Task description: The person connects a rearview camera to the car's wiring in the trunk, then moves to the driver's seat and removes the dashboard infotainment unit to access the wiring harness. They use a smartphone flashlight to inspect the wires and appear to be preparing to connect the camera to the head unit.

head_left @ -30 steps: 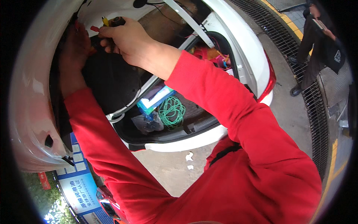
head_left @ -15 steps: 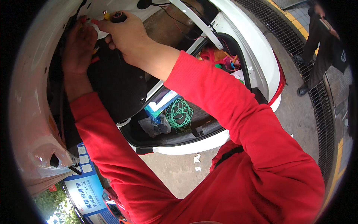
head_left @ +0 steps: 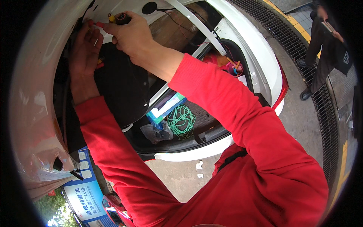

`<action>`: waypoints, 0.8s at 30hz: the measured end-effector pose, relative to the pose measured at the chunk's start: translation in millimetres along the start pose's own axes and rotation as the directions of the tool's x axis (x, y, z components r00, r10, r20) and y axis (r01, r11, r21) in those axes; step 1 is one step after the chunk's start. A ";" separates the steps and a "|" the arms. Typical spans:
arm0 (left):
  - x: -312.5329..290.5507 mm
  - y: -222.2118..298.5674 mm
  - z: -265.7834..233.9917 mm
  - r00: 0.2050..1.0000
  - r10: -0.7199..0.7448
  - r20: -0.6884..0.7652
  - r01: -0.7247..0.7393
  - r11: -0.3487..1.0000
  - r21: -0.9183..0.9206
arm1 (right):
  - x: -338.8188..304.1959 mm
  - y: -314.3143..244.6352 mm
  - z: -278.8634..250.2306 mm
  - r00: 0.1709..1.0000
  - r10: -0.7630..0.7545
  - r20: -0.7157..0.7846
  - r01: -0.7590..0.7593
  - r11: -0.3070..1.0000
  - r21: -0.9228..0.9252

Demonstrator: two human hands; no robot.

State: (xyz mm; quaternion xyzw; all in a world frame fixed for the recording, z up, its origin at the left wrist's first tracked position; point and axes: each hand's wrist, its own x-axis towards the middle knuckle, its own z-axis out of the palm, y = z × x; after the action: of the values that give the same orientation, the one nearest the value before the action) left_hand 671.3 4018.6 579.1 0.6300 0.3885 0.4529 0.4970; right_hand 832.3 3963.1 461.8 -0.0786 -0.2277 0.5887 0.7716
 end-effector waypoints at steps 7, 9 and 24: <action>1.1 -4.3 -1.7 0.998 0.054 -0.021 -0.052 0.997 0.058 | 7.3 4.5 2.7 0.993 -0.116 -0.039 0.111 0.989 -0.103; 2.8 -3.9 1.3 0.997 0.039 -0.068 -0.034 0.997 0.069 | 6.5 4.3 1.4 0.995 -0.088 -0.037 0.083 0.991 -0.105; 17.8 -11.7 -11.6 0.989 0.037 -0.146 -0.020 0.992 0.122 | 13.4 4.7 3.1 0.996 -0.086 0.007 0.086 0.995 0.060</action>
State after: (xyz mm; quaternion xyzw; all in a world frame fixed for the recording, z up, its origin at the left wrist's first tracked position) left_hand 664.9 4040.9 572.1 0.6287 0.4418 0.4815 0.4215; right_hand 829.6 3976.7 466.1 -0.0429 -0.2167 0.5619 0.7972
